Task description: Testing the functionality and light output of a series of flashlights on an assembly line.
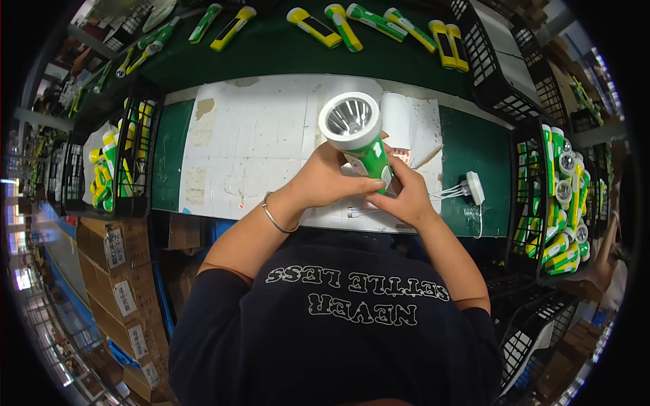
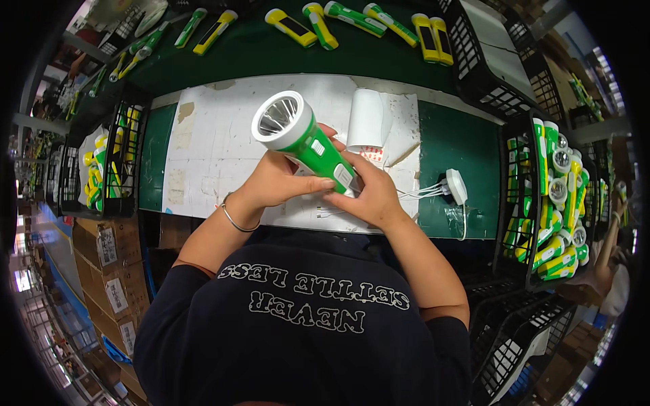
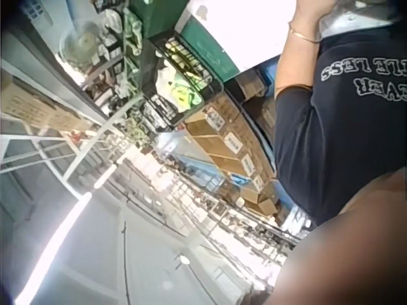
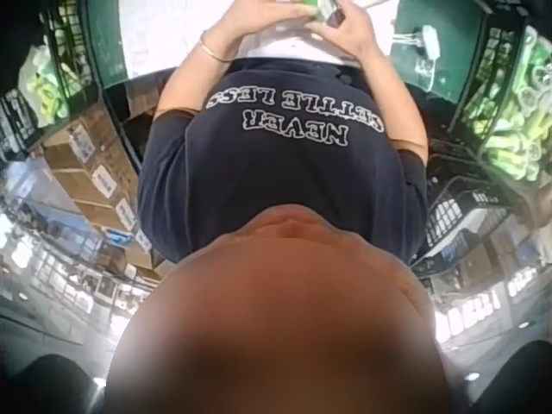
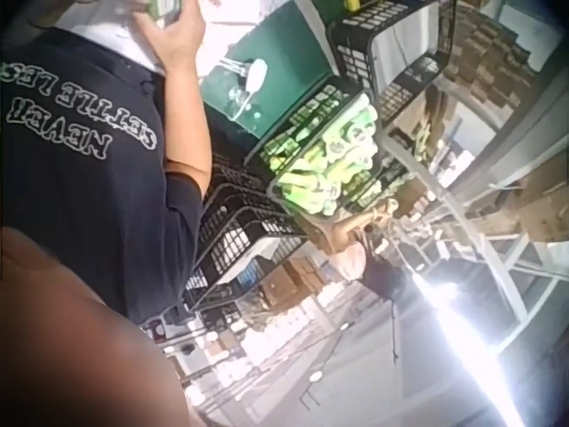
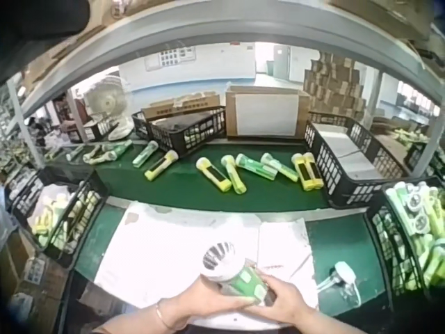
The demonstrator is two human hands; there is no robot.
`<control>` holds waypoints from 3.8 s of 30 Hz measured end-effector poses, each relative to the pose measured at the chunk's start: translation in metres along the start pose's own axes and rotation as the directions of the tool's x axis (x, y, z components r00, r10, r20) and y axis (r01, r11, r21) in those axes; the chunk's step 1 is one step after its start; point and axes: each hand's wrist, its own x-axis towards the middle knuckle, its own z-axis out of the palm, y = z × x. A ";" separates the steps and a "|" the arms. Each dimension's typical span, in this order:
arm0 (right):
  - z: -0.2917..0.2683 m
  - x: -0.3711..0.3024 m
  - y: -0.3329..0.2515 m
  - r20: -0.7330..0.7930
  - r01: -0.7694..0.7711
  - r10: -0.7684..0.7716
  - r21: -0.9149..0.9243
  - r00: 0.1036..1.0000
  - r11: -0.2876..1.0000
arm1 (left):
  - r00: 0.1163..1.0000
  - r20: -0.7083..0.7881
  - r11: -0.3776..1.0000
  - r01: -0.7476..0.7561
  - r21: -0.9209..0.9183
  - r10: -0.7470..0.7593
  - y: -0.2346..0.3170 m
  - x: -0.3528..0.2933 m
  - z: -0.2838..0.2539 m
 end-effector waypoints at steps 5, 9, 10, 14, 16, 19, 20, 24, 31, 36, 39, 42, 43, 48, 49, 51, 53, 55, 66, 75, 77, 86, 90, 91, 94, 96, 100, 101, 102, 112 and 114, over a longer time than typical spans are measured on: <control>-0.016 0.001 -0.005 0.015 -0.148 0.147 0.067 0.989 0.987 | 0.985 -0.074 0.987 0.154 -0.054 -0.157 -0.019 0.002 -0.007; -0.108 -0.028 -0.034 -0.520 -0.020 -0.031 -0.093 0.854 0.995 | 0.962 -0.115 0.969 0.246 -0.026 -0.248 -0.012 0.001 -0.011; -0.148 -0.032 -0.019 -0.672 -0.180 -0.009 -0.211 0.741 0.961 | 0.960 -0.135 0.970 0.244 -0.021 -0.244 -0.014 -0.002 -0.013; -0.276 -0.089 -0.014 -0.886 -0.667 -0.114 -0.419 0.450 0.617 | 0.948 -0.155 0.960 0.271 -0.065 -0.278 -0.014 -0.001 -0.016; -0.316 -0.127 0.003 -0.925 -0.880 -0.014 -0.365 0.380 0.304 | 0.956 -0.131 0.964 0.253 -0.077 -0.262 -0.015 0.002 -0.015; -0.319 -0.150 0.009 -0.933 -0.928 0.094 -0.328 0.348 0.179 | 0.941 -0.128 0.950 0.306 -0.064 -0.312 -0.017 0.008 -0.016; -0.319 -0.160 0.011 -0.928 -0.927 0.122 -0.327 0.352 0.182 | 0.944 -0.119 0.952 0.300 -0.066 -0.306 -0.021 0.011 -0.018; -0.311 -0.179 -0.008 -0.864 -0.954 0.416 -0.298 0.283 0.030 | 0.935 -0.093 0.937 0.347 0.040 -0.342 -0.030 0.030 -0.030; -0.296 -0.171 -0.005 -0.929 -0.935 0.176 -0.289 0.325 0.203 | 0.963 -0.248 0.763 0.236 0.602 -0.103 -0.096 0.143 -0.107; -0.274 -0.163 -0.002 -0.928 -0.829 -0.098 -0.365 0.358 0.424 | 0.858 -0.512 0.399 0.454 0.797 0.046 -0.106 0.237 -0.111; -0.262 -0.148 0.017 -0.882 -0.619 -0.207 -0.449 0.424 0.645 | 0.801 -0.594 0.309 0.585 0.750 -0.074 -0.094 0.258 -0.104; -0.240 -0.123 0.019 -0.811 -0.510 -0.224 -0.528 0.541 0.679 | 0.767 -0.636 0.354 0.620 0.700 -0.087 -0.089 0.270 -0.113; -0.236 -0.118 0.024 -0.794 -0.454 -0.232 -0.530 0.561 0.717 | 0.743 -0.663 0.332 0.650 0.684 -0.089 -0.087 0.273 -0.113; -0.210 -0.093 0.018 -0.754 -0.368 -0.258 -0.551 0.605 0.749 | 0.801 -0.585 -0.085 0.596 0.798 0.124 -0.083 0.273 -0.115; -0.202 -0.086 0.013 -0.782 -0.375 -0.181 -0.471 0.597 0.798 | 0.860 -0.508 -0.115 0.511 0.852 0.051 -0.085 0.274 -0.121; -0.190 -0.072 0.010 -0.730 -0.297 -0.222 -0.508 0.646 0.808 | 0.885 -0.464 -0.134 0.457 0.879 -0.028 -0.078 0.275 -0.115; -0.177 -0.061 0.009 -0.681 -0.223 -0.251 -0.527 0.688 0.820 | 0.878 -0.467 -0.202 0.440 0.875 -0.106 -0.067 0.277 -0.105; -0.163 -0.055 0.006 -0.661 -0.167 -0.242 -0.492 0.710 0.854 | 0.892 -0.438 -0.245 0.403 0.882 -0.112 -0.077 0.278 -0.115; -0.137 -0.066 0.009 -0.650 -0.148 -0.184 -0.421 0.737 0.895 | 0.850 -0.105 0.714 0.360 -0.600 -0.517 -0.065 0.176 -0.143; -0.079 -0.019 -0.026 -0.408 0.017 -0.152 -0.315 0.900 0.949 | 0.913 0.100 0.505 0.308 -0.806 -0.396 -0.040 0.068 -0.073; -0.064 -0.014 -0.033 -0.328 0.036 -0.153 -0.335 0.932 0.941 | 0.940 0.010 0.678 0.253 -0.691 -0.341 -0.030 0.057 -0.054; -0.032 -0.022 -0.036 -0.116 0.033 -0.085 -0.395 0.990 0.918 | 0.858 -0.076 0.700 0.359 -0.617 -0.508 -0.023 0.040 -0.033; -0.025 -0.024 -0.033 -0.106 0.026 -0.072 -0.379 0.992 0.925 | 0.882 -0.050 0.721 0.350 -0.598 -0.469 -0.041 0.031 -0.031; -0.024 -0.025 -0.032 -0.102 0.009 -0.049 -0.362 0.994 0.932 | 0.885 -0.068 0.735 0.338 -0.587 -0.461 -0.039 0.029 -0.026; -0.022 -0.024 -0.035 -0.103 -0.035 0.002 -0.319 0.995 0.947 | 0.852 -0.073 0.698 0.373 -0.612 -0.519 -0.042 0.028 -0.022; -0.021 -0.022 -0.037 -0.107 -0.064 0.034 -0.294 0.994 0.954 | 0.851 -0.059 0.691 0.381 -0.614 -0.522 -0.044 0.028 -0.021; -0.016 -0.019 -0.022 -0.099 0.035 -0.066 -0.285 0.993 0.958 | 0.860 -0.049 0.684 0.368 -0.630 -0.507 -0.046 0.028 -0.019; -0.015 -0.018 -0.017 -0.111 0.096 -0.132 -0.287 0.985 0.953 | 0.858 -0.046 0.680 0.372 -0.632 -0.512 -0.047 0.028 -0.019; -0.014 -0.015 -0.020 -0.102 0.097 -0.131 -0.288 0.986 0.953 | 0.866 -0.042 0.691 0.368 -0.622 -0.499 -0.047 0.029 -0.019; 0.015 -0.009 -0.028 0.478 -0.671 0.475 0.591 0.739 0.448 | 0.906 0.048 0.693 0.354 -0.628 -0.420 -0.034 0.019 0.016; 0.027 -0.016 -0.026 0.449 -0.610 0.428 0.684 0.784 0.400 | 0.929 0.151 0.629 0.341 -0.699 -0.337 -0.039 0.023 0.008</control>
